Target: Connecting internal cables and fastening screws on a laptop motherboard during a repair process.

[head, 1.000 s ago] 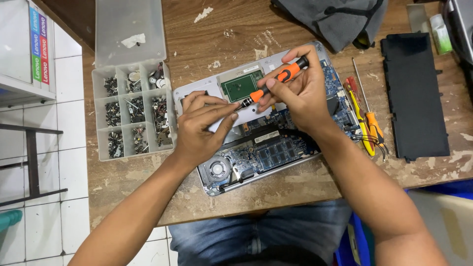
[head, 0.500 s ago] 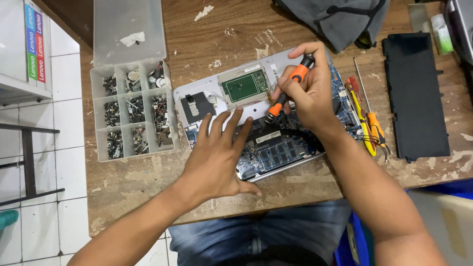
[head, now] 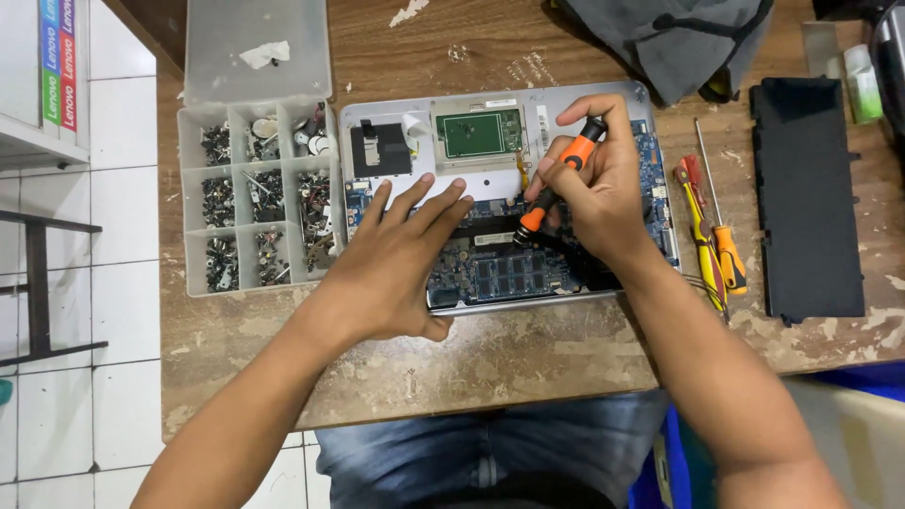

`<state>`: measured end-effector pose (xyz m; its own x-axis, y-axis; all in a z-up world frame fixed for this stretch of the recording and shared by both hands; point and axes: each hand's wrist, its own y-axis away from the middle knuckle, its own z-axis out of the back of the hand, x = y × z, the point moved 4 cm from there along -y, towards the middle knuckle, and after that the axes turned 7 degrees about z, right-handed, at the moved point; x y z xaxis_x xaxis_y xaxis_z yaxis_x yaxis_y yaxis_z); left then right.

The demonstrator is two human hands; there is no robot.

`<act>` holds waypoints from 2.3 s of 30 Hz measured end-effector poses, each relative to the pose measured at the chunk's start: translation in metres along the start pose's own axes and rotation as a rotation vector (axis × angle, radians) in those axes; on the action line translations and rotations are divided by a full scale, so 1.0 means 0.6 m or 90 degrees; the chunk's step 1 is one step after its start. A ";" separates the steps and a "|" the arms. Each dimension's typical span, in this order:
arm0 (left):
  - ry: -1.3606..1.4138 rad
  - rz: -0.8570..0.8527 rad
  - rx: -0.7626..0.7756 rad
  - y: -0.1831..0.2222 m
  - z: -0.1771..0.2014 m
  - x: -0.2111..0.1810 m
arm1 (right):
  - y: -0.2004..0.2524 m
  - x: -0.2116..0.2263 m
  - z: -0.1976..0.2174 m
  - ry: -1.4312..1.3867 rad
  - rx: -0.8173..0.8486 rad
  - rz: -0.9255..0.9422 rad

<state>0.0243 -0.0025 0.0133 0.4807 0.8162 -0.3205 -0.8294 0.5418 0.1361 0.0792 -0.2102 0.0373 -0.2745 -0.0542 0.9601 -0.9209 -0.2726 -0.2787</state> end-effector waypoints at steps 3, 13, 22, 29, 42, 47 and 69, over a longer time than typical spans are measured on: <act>0.043 0.021 0.066 -0.003 0.009 0.010 | 0.003 -0.001 -0.004 -0.018 -0.001 -0.005; 0.056 0.036 0.125 0.002 0.026 0.017 | 0.006 -0.003 -0.009 -0.021 0.015 -0.019; 0.065 0.040 0.145 0.006 0.040 0.029 | 0.006 0.007 -0.011 -0.011 0.023 -0.020; 0.070 0.045 0.163 0.009 0.044 0.044 | 0.003 0.023 -0.004 0.010 0.122 -0.001; -0.005 0.020 0.014 0.002 0.026 0.016 | 0.008 0.062 0.011 0.065 0.190 0.107; 0.019 -0.078 -0.135 -0.002 0.007 -0.025 | 0.011 0.067 0.010 0.076 0.189 0.149; -0.070 -0.160 -0.190 -0.011 0.013 -0.060 | 0.038 0.085 0.053 0.462 0.178 0.329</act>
<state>0.0144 -0.0340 0.0316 0.6931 0.6914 -0.2042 -0.7207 0.6585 -0.2167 0.0529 -0.2495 0.0806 -0.8242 0.3544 0.4417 -0.5620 -0.6082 -0.5606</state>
